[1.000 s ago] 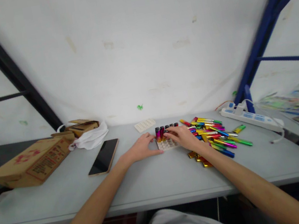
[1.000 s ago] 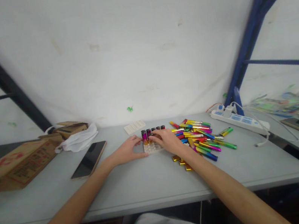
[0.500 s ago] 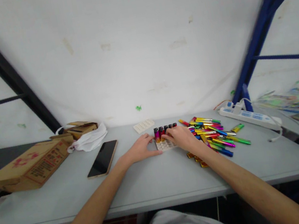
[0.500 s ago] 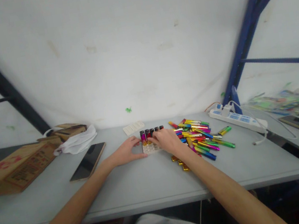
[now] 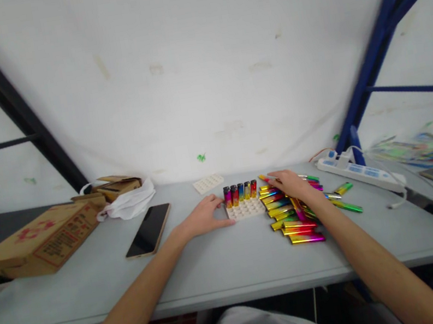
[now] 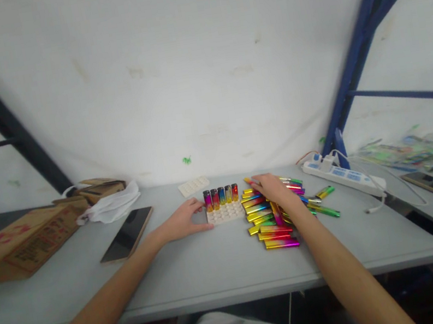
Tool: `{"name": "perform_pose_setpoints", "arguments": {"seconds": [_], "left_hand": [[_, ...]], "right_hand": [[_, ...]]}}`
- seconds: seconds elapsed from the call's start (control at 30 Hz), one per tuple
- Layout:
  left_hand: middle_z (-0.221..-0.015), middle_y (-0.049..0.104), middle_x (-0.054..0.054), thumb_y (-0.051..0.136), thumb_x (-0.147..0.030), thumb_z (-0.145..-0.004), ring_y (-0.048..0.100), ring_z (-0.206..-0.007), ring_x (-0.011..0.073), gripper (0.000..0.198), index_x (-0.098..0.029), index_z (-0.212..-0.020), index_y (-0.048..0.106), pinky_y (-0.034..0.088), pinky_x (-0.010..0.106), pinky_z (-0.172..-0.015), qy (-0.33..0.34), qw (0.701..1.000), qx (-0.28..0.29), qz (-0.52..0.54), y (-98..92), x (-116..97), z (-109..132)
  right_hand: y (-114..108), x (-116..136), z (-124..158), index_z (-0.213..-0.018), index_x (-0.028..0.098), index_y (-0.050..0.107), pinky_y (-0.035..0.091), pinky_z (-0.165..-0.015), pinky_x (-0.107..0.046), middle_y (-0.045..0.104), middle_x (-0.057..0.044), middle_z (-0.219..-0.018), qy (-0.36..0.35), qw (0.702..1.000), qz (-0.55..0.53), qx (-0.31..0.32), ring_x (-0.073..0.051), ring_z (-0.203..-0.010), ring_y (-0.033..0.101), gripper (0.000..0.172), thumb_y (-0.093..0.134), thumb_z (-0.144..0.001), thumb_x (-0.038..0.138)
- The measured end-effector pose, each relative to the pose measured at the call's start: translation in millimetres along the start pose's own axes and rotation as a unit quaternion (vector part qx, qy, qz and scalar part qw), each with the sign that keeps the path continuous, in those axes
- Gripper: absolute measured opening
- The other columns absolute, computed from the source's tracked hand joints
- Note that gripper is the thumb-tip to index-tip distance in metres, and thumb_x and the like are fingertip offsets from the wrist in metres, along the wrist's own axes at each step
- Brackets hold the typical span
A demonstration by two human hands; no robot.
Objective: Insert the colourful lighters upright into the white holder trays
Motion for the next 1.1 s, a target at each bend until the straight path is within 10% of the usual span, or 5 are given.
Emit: {"name": "perform_pose_setpoints", "arguments": {"seconds": [0.2,0.43,0.63,0.83,1.1], "left_hand": [[-0.108,0.064,0.012,0.072,-0.072,-0.075,0.062,-0.100,0.0305,0.069,-0.016,-0.114,0.068,0.051,0.040,-0.092,0.007,1.000,0.003,-0.009,0.3,0.6,-0.3],[-0.107,0.062,0.011,0.072,-0.072,-0.076,0.061,-0.100,0.0293,0.066,-0.016,-0.110,0.067,0.050,0.038,-0.091,0.002,1.000,0.010,-0.020,0.2,0.0,-0.1],[-0.109,0.062,0.012,0.072,-0.070,-0.076,0.060,-0.102,0.0303,0.068,-0.015,-0.116,0.066,0.049,0.040,-0.093,0.000,1.000,0.012,-0.014,0.3,-0.4,0.9],[-0.106,0.063,0.011,0.075,-0.071,-0.073,0.062,-0.098,0.0296,0.065,-0.017,-0.109,0.067,0.051,0.039,-0.089,-0.002,1.000,0.003,-0.004,0.5,0.8,1.1],[-0.102,0.064,0.009,0.075,-0.070,-0.074,0.062,-0.096,0.0290,0.062,-0.019,-0.108,0.067,0.050,0.038,-0.087,0.001,1.000,-0.004,-0.004,1.2,2.2,1.2]], "right_hand": [[2.7,7.7,-7.9,-0.117,0.020,0.076,0.048,-0.089,-0.034,0.079,-0.013,-0.107,0.039,0.997,0.049,0.043,-0.027,-0.100,0.072,0.028,0.059,-0.098,0.032],[-7.0,11.8,-8.7,-0.116,0.014,0.072,0.051,-0.089,-0.035,0.078,-0.012,-0.107,0.053,0.981,-0.132,-0.130,-0.022,-0.092,0.072,0.028,0.060,-0.091,0.021],[-12.8,20.9,-8.7,-0.104,0.016,0.071,0.055,-0.080,-0.036,0.076,-0.011,-0.099,0.143,0.833,-0.492,-0.210,-0.023,-0.089,0.069,0.047,0.070,-0.079,0.056],[-29.2,68.4,2.3,-0.107,0.028,0.048,0.047,-0.050,-0.026,0.064,0.003,-0.081,0.076,0.718,-0.688,-0.074,-0.012,-0.052,0.052,0.049,0.062,-0.083,0.068],[-22.0,101.9,11.5,-0.083,0.023,0.053,0.028,-0.048,-0.025,0.036,0.007,-0.058,0.032,0.853,-0.517,-0.066,-0.012,-0.050,0.033,0.045,0.045,-0.096,0.065]]}}
Point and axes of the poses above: each hand's wrist, its own z-axis away from the middle knuckle, its own y-axis out of the palm, x = y × z, the point moved 2 cm from there along -z, towards the middle knuckle
